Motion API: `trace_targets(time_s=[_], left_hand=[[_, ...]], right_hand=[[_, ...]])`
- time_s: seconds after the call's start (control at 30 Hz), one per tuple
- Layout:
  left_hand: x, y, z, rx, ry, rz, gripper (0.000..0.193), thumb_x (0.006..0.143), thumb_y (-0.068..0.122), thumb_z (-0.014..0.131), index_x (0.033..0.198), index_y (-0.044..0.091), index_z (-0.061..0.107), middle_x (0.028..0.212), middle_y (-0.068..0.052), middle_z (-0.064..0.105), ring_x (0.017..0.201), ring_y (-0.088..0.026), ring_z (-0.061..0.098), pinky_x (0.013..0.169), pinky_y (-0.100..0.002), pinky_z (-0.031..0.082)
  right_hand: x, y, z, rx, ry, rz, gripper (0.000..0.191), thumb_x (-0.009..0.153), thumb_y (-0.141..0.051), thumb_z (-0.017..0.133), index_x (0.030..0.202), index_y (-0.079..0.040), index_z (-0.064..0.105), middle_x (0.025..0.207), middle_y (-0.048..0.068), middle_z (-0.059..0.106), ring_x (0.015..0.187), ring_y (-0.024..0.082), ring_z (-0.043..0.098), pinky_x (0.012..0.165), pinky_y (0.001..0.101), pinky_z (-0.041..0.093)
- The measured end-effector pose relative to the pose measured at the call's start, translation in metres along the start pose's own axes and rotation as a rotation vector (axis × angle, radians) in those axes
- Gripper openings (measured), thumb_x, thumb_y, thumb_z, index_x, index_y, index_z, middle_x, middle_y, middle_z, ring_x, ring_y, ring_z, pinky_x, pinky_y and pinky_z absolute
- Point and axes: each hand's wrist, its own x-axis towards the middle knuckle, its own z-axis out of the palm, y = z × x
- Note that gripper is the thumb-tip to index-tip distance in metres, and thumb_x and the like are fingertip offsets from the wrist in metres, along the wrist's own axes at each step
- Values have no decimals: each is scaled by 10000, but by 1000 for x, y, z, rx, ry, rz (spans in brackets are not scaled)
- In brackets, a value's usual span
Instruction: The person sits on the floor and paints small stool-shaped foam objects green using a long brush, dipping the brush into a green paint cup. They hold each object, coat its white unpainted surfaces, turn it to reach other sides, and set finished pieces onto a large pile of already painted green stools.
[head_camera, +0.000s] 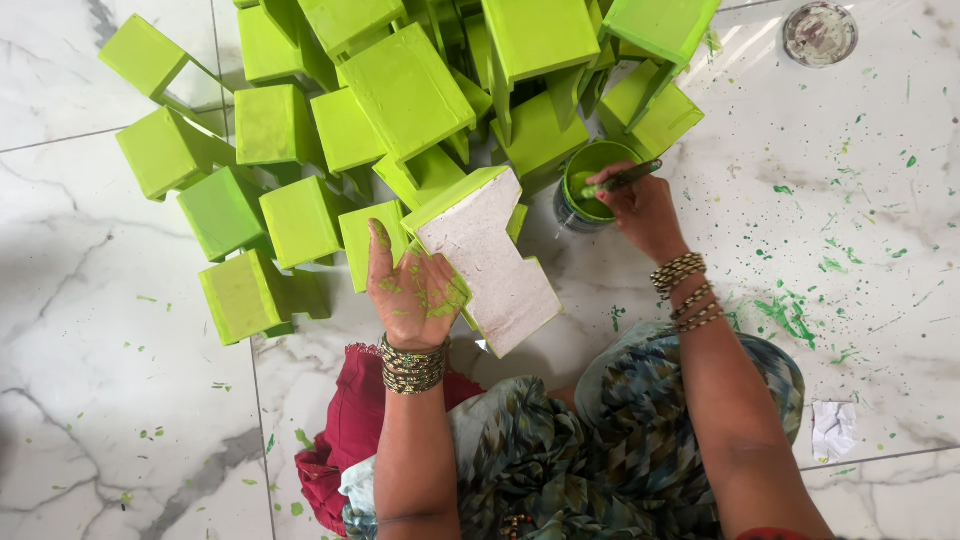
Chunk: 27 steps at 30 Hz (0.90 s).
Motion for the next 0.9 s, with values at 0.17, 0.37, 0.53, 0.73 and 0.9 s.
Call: trace_targets(time_s=[0.17, 0.37, 0.53, 0.73, 0.9], left_hand=[[4, 3, -6, 20, -94, 27, 602, 1053, 559, 542, 1330, 33, 634, 1229, -63, 721, 917, -130, 678, 837, -248, 543], [7, 0, -3, 44, -166, 29, 602, 1042, 580, 541, 1316, 53, 639, 1207, -57, 723, 904, -144, 679, 808, -263, 542], [5, 4, 1, 45, -9, 127, 531, 1005, 560, 548, 1240, 93, 643, 1146, -46, 732, 888, -153, 686, 793, -273, 554], [10, 1, 0, 22, -28, 114, 496, 1007, 572, 598, 1186, 116, 675, 1086, -7, 742, 840, -124, 672, 731, -255, 542], [13, 3, 3, 13, -17, 139, 482, 1007, 565, 603, 1207, 134, 682, 1106, 11, 735, 868, -117, 675, 736, -250, 538]], right_hand=[[-7, -13, -16, 74, -60, -242, 216, 968, 131, 606, 1136, -4, 614, 1121, 99, 757, 1043, 129, 714, 898, 236, 574], [-9, -39, -16, -52, 74, -431, 202, 967, 184, 589, 1104, 41, 622, 1210, 146, 739, 1103, 174, 719, 950, 278, 598], [-25, -49, -25, -134, 294, -418, 156, 1008, 140, 650, 1123, 35, 641, 1179, 157, 725, 1039, 161, 722, 861, 259, 621], [-25, -39, -23, 160, 307, -415, 131, 1063, 89, 651, 1152, 0, 612, 1239, 138, 732, 1009, 113, 684, 855, 199, 571], [-20, -44, -27, 89, 271, -458, 114, 1081, 79, 652, 1164, 12, 612, 1243, 154, 731, 1076, 151, 709, 914, 233, 598]])
